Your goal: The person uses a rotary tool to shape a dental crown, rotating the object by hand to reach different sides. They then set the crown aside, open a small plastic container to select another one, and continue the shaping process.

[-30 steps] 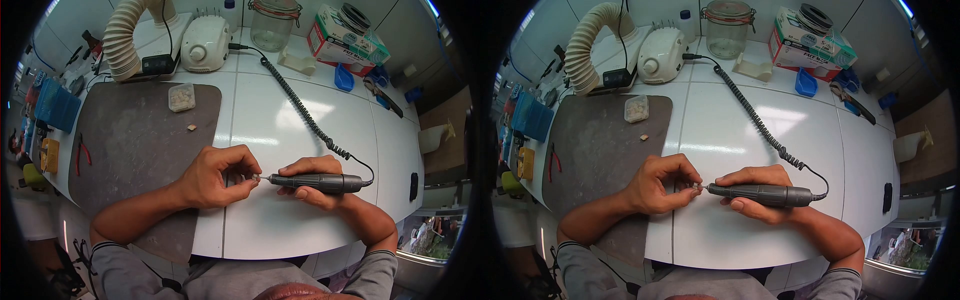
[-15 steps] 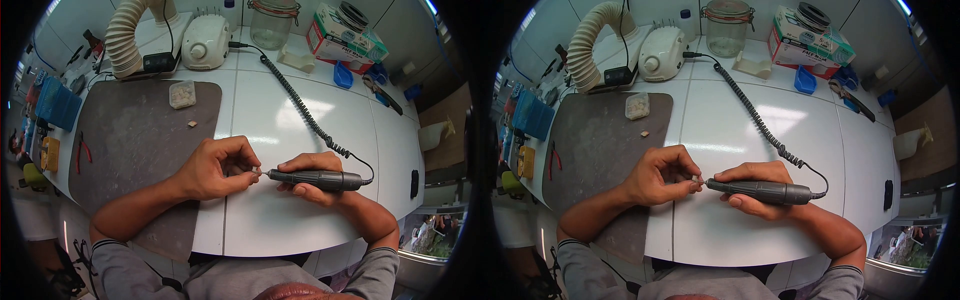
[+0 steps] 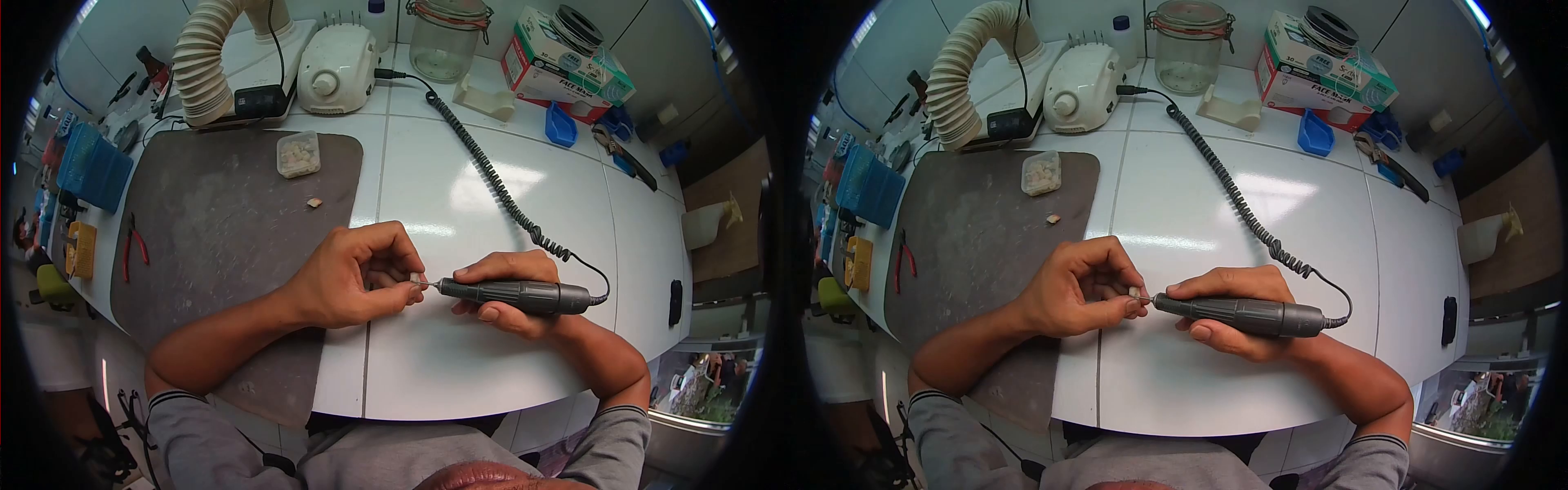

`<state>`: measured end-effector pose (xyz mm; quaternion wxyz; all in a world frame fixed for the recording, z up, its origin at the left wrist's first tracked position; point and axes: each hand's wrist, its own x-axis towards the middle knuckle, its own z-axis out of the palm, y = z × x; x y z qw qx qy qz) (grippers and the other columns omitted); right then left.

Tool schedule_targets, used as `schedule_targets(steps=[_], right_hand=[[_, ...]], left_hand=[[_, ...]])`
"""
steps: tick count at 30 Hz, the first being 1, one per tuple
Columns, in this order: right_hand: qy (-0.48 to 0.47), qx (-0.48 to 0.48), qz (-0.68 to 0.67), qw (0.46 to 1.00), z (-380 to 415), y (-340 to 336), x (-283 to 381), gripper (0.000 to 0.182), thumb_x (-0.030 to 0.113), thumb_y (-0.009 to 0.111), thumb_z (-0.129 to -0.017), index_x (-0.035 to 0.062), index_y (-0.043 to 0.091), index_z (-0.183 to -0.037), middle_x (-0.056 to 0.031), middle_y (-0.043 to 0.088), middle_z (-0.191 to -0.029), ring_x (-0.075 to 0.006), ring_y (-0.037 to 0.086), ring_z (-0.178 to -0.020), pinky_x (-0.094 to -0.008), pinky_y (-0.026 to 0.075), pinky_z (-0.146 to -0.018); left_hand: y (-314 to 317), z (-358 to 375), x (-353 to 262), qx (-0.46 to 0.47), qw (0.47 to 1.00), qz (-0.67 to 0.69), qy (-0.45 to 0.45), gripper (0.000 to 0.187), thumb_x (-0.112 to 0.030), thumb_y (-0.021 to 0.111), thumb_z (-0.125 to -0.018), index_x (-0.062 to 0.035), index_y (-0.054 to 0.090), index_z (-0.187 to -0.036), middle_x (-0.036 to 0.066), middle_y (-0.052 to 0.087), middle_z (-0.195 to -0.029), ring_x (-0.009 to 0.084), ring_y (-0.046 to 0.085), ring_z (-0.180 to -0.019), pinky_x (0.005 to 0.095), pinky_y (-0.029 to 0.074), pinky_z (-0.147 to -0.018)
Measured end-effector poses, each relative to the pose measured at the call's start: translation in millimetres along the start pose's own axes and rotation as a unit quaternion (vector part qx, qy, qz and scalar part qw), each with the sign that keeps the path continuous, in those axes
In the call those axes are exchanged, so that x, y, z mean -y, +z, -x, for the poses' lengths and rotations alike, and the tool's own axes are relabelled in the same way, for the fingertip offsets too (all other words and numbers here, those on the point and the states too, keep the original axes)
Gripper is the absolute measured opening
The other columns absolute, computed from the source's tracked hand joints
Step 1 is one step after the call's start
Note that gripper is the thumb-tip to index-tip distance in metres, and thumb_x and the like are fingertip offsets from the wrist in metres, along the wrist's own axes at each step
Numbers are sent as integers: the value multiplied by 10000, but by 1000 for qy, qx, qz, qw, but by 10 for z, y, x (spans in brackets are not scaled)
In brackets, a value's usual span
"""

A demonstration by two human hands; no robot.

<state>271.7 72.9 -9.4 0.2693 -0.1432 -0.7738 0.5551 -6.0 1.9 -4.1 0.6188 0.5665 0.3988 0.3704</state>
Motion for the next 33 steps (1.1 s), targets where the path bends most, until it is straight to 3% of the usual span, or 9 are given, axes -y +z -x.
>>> schedule_targets(steps=[33], right_hand=[[17,4,-12,1000,-5,-13,17,373,164,752,-928,-41,692,-1234,-194,778,-1103,-249,801,-919,-337,642,-836]], left_hand=[[9,9,11,-5,999,-37,4,207,51,742,-889,25,620,-1054,98,713,-1038,156,740,-991,276,618,-847]])
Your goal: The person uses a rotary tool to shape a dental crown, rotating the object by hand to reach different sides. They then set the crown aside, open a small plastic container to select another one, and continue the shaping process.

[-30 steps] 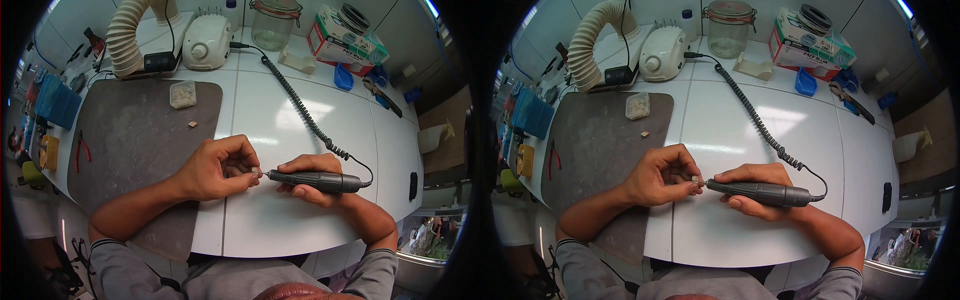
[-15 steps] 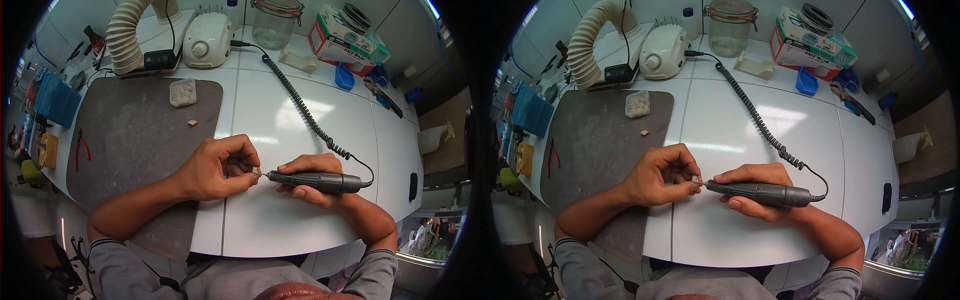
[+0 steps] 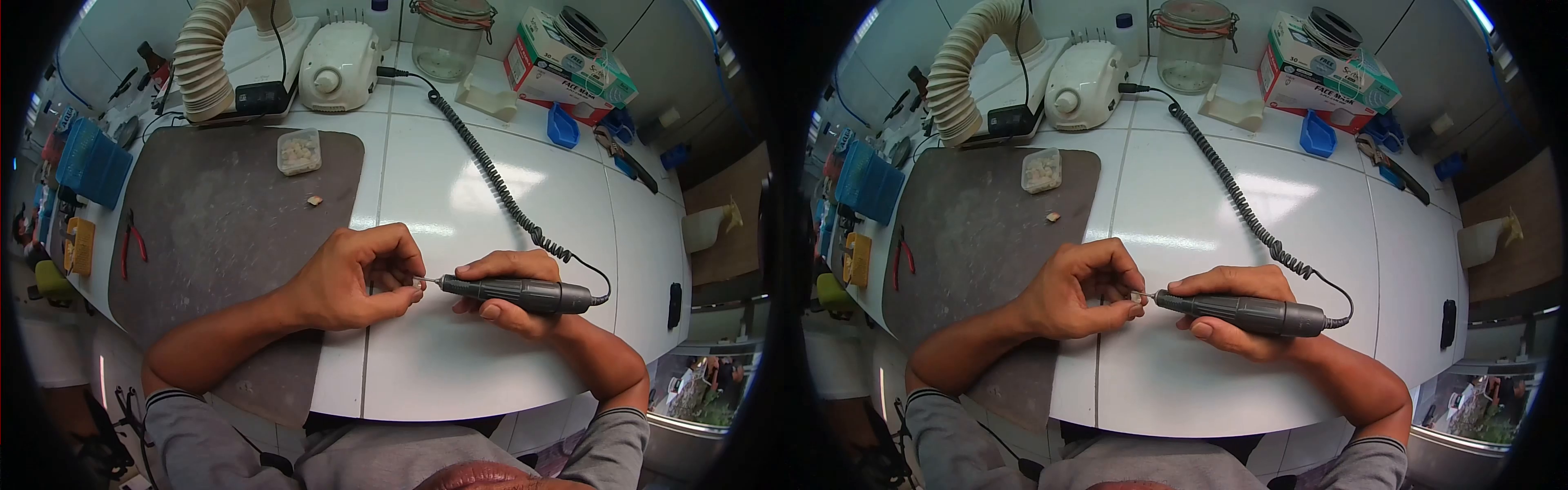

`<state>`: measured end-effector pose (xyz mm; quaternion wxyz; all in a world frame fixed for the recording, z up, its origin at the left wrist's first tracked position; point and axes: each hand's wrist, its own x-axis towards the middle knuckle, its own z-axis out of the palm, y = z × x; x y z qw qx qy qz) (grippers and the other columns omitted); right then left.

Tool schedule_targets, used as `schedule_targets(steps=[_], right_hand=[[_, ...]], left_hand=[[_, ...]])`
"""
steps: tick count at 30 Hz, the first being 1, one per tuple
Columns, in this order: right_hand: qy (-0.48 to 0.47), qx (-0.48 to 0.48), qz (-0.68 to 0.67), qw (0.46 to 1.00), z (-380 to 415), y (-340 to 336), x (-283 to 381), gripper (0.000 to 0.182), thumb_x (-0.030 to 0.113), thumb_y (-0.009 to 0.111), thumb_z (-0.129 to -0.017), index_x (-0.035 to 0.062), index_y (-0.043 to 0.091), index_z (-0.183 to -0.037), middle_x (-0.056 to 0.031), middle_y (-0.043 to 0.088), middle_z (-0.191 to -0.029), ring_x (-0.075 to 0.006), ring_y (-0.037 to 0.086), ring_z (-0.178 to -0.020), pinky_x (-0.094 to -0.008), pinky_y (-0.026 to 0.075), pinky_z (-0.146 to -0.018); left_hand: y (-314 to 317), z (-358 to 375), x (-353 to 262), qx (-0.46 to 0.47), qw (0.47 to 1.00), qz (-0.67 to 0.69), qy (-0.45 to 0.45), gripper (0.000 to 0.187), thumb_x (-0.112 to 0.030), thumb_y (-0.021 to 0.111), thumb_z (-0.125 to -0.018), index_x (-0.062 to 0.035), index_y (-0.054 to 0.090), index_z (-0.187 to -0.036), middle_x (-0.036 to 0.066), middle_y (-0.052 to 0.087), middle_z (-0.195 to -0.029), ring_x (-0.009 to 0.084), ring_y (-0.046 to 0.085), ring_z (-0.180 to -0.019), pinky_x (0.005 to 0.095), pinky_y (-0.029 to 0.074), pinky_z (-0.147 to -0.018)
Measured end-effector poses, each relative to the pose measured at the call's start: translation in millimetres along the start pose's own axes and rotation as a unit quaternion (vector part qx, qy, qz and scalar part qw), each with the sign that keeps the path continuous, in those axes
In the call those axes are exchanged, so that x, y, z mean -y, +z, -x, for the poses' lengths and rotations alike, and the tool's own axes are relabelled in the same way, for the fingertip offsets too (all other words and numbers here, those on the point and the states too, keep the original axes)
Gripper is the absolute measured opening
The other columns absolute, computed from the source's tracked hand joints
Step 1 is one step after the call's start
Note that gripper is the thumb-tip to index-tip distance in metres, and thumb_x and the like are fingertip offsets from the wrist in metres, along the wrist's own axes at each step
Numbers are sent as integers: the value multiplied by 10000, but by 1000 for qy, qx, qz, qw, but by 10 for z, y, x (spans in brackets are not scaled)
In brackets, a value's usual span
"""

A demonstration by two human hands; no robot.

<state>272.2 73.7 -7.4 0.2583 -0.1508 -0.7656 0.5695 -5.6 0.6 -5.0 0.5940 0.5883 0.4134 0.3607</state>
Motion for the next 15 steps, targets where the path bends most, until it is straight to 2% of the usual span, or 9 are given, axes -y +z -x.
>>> schedule_targets(steps=[15], right_hand=[[-11,4,7,1000,-7,8,-17,380,168,756,-924,-27,695,-1245,-183,783,-1086,-243,804,-893,-333,641,-826]], left_hand=[[-9,-1,0,-1,1000,-25,2,198,35,765,-885,22,633,-1032,88,719,-1010,138,735,-963,268,612,-833]])
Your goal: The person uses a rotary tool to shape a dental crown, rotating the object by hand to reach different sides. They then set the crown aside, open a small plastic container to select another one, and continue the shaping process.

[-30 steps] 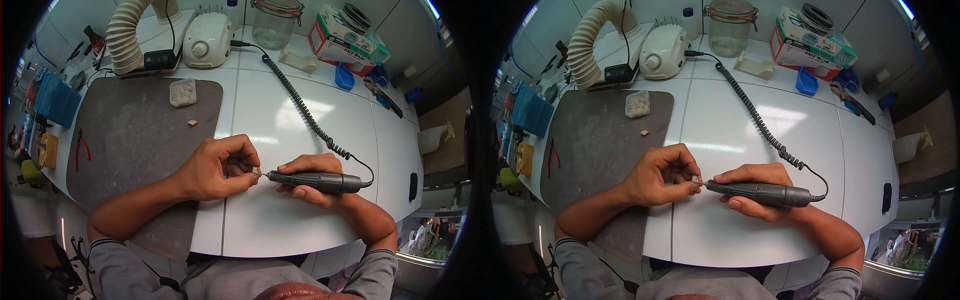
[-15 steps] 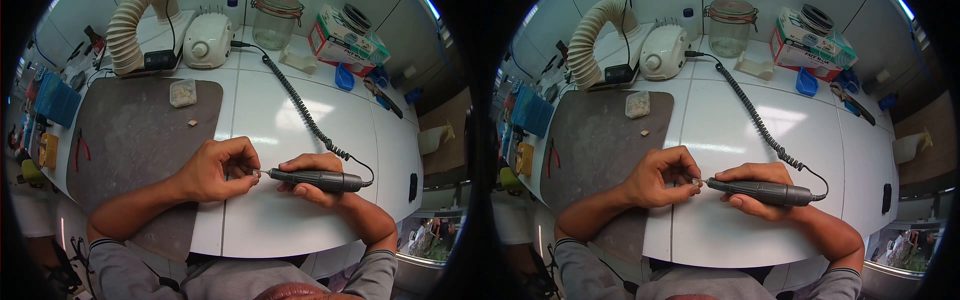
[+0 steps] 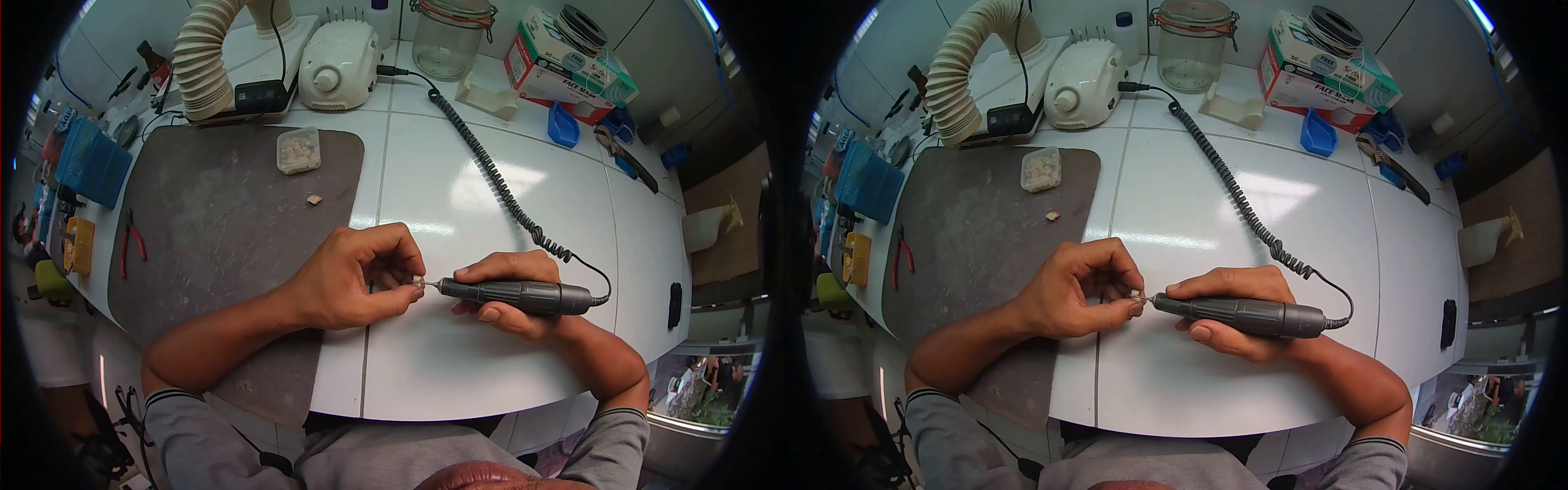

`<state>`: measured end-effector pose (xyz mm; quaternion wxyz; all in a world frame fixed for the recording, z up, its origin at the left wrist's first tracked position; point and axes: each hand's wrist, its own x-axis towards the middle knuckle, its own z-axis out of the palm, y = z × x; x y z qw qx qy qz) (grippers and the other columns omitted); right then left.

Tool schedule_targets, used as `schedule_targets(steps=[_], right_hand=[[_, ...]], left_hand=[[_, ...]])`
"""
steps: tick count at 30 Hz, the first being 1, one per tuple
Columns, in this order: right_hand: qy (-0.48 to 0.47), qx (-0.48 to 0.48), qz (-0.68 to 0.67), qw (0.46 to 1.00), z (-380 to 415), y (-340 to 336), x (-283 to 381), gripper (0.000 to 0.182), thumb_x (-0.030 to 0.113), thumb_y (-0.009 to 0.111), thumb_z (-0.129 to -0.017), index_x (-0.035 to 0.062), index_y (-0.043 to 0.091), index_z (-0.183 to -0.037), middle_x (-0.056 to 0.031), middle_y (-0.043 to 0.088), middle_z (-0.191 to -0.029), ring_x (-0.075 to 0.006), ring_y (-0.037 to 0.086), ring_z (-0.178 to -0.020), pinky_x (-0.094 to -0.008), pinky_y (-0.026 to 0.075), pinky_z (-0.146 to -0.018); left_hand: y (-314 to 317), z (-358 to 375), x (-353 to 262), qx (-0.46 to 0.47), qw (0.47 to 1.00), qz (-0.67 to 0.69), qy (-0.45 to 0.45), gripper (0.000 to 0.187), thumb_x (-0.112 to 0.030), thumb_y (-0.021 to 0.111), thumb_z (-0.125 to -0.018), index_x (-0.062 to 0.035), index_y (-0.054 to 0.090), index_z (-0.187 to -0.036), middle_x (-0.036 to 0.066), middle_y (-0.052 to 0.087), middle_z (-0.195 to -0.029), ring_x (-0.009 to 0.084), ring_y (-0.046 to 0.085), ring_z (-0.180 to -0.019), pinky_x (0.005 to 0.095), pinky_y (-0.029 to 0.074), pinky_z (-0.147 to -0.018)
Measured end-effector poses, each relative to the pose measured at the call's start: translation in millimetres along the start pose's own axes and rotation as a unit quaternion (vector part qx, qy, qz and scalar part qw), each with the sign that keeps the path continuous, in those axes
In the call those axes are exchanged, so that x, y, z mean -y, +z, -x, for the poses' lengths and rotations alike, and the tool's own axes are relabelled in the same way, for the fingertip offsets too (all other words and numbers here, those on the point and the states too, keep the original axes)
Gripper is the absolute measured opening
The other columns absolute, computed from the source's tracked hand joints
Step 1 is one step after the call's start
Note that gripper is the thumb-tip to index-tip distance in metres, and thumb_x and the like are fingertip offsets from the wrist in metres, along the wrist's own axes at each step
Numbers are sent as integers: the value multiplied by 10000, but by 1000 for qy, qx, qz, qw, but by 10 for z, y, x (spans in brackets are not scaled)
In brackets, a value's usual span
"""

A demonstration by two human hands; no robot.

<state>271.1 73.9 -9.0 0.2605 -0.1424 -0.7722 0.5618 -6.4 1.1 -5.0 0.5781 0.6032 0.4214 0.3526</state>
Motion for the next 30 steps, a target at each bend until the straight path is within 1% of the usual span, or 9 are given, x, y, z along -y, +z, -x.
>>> schedule_targets(steps=[8,10,13,16,19,20,23,26,30], right_hand=[[0,1,-4,1000,1,-4,-6,383,166,753,-923,-29,694,-1247,-186,782,-1083,-242,803,-900,-333,644,-831],[21,-2,-6,1000,5,-13,19,382,165,753,-922,-30,694,-1246,-190,780,-1091,-246,802,-907,-334,644,-836],[7,2,-16,1000,13,-11,-10,384,165,753,-922,-30,693,-1247,-191,780,-1091,-248,802,-909,-334,645,-839],[-3,5,9,1000,2,-10,0,385,167,756,-920,-29,693,-1246,-193,779,-1094,-250,802,-907,-336,646,-838],[23,-5,-10,1000,11,-16,8,383,168,759,-918,-27,695,-1242,-190,780,-1094,-247,802,-907,-335,646,-833],[14,-3,-5,1000,9,-11,5,382,169,759,-919,-25,695,-1241,-189,780,-1093,-246,802,-908,-335,646,-832],[0,1,6,1000,2,-6,-1,377,169,758,-921,-22,696,-1239,-185,782,-1090,-242,803,-912,-332,645,-830],[4,-2,6,1000,8,-12,-6,374,169,755,-925,-25,694,-1240,-184,783,-1089,-240,803,-912,-331,645,-830],[2,-2,-8,1000,7,-9,-17,372,167,752,-927,-27,692,-1239,-185,782,-1093,-240,804,-902,-331,646,-826]], left_hand=[[3,-5,11,1,1000,30,-1,172,45,737,-904,34,630,-1038,99,727,-1001,157,751,-945,286,631,-860],[-1,-3,-4,6,999,32,-5,159,52,719,-915,39,627,-1044,106,725,-1013,167,751,-960,295,637,-873],[-3,-5,-2,8,999,46,-2,146,59,693,-928,45,624,-1056,118,719,-1035,178,749,-981,307,643,-886],[0,-12,28,11,999,52,3,144,62,674,-936,50,623,-1069,128,713,-1053,185,746,-996,318,647,-896],[-2,-9,30,16,999,51,7,151,64,664,-938,52,621,-1083,129,711,-1055,185,744,-1002,322,647,-904],[-7,-8,27,18,999,50,8,154,64,662,-939,53,620,-1087,129,710,-1054,184,744,-1002,322,647,-905],[-4,-9,44,14,998,62,4,160,59,666,-940,50,618,-1092,128,717,-1054,188,751,-1003,316,646,-898],[26,-5,16,-10,998,70,5,158,-21,722,-932,35,644,-1058,102,761,-968,137,761,-914,247,623,-804],[19,1,0,-7,998,69,-8,156,-25,724,-941,35,642,-1060,101,762,-972,135,763,-917,238,622,-800]])
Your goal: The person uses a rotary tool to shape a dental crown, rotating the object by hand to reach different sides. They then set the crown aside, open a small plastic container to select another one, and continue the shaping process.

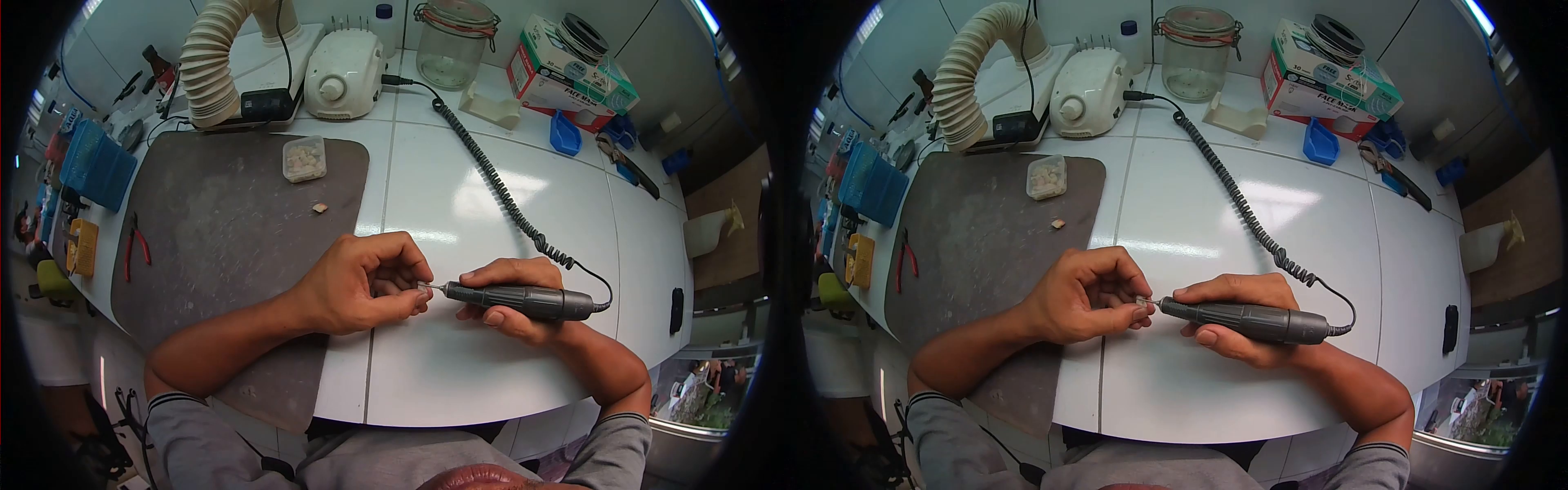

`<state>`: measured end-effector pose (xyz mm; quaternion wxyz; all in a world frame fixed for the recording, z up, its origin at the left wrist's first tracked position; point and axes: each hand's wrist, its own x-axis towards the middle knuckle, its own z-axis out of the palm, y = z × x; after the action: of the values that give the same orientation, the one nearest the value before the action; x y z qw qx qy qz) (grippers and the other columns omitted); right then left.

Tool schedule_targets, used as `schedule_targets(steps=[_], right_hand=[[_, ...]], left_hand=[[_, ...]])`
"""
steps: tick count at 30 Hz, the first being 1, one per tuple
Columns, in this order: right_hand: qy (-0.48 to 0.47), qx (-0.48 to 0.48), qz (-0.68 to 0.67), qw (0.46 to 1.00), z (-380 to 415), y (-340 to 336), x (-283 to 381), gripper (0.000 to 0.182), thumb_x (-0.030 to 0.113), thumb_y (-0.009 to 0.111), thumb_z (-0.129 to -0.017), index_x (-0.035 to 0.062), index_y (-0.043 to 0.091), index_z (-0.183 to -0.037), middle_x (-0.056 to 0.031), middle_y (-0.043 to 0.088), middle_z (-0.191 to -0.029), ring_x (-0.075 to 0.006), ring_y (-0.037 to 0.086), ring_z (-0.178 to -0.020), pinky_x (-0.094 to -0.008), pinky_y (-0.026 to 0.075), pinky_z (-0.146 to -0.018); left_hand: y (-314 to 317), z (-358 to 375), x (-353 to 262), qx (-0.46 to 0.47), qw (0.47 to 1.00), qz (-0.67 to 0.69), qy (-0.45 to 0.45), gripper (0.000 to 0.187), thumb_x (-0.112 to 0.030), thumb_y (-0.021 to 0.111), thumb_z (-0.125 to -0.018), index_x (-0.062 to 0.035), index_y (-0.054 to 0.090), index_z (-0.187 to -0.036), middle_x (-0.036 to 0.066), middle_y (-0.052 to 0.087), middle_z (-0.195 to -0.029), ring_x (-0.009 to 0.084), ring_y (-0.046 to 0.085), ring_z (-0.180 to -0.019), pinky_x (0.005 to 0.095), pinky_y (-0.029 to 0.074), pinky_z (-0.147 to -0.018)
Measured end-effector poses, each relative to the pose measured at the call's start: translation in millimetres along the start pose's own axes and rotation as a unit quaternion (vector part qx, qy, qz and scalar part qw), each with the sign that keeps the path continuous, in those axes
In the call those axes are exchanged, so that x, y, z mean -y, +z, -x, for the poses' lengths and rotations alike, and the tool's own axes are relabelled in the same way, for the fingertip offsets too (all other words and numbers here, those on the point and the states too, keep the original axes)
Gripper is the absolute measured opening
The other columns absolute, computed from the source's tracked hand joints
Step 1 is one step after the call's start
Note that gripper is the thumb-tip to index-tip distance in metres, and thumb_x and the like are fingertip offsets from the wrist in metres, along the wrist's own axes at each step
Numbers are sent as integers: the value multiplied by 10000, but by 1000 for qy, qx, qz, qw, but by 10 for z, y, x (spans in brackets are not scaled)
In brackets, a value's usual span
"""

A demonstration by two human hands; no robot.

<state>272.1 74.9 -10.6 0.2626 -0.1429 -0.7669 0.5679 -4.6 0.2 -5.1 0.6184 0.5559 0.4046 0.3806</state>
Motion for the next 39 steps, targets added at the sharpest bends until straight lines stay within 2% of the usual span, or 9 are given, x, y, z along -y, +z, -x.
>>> schedule_targets(steps=[11,14,39], right_hand=[[6,-5,2,1000,6,13,7,377,177,758,-919,-28,703,-1231,-177,791,-1047,-232,804,-889,-318,642,-814],[18,-18,6,1000,12,6,8,373,180,760,-918,-23,707,-1226,-177,792,-1046,-233,803,-891,-318,639,-814],[14,-23,-4,1000,15,8,2,378,181,766,-915,-16,710,-1232,-171,792,-1045,-225,801,-870,-314,630,-802]], left_hand=[[-4,-5,36,3,1000,5,13,171,-33,729,-952,42,645,-1082,100,760,-970,135,764,-922,230,620,-782],[-27,-7,-27,25,999,-24,-14,163,34,677,-965,71,617,-1111,145,738,-1059,201,761,-995,314,657,-882],[-26,-4,-48,29,999,-13,-27,183,16,648,-991,79,604,-1157,159,730,-1081,209,757,-1008,317,652,-890]])
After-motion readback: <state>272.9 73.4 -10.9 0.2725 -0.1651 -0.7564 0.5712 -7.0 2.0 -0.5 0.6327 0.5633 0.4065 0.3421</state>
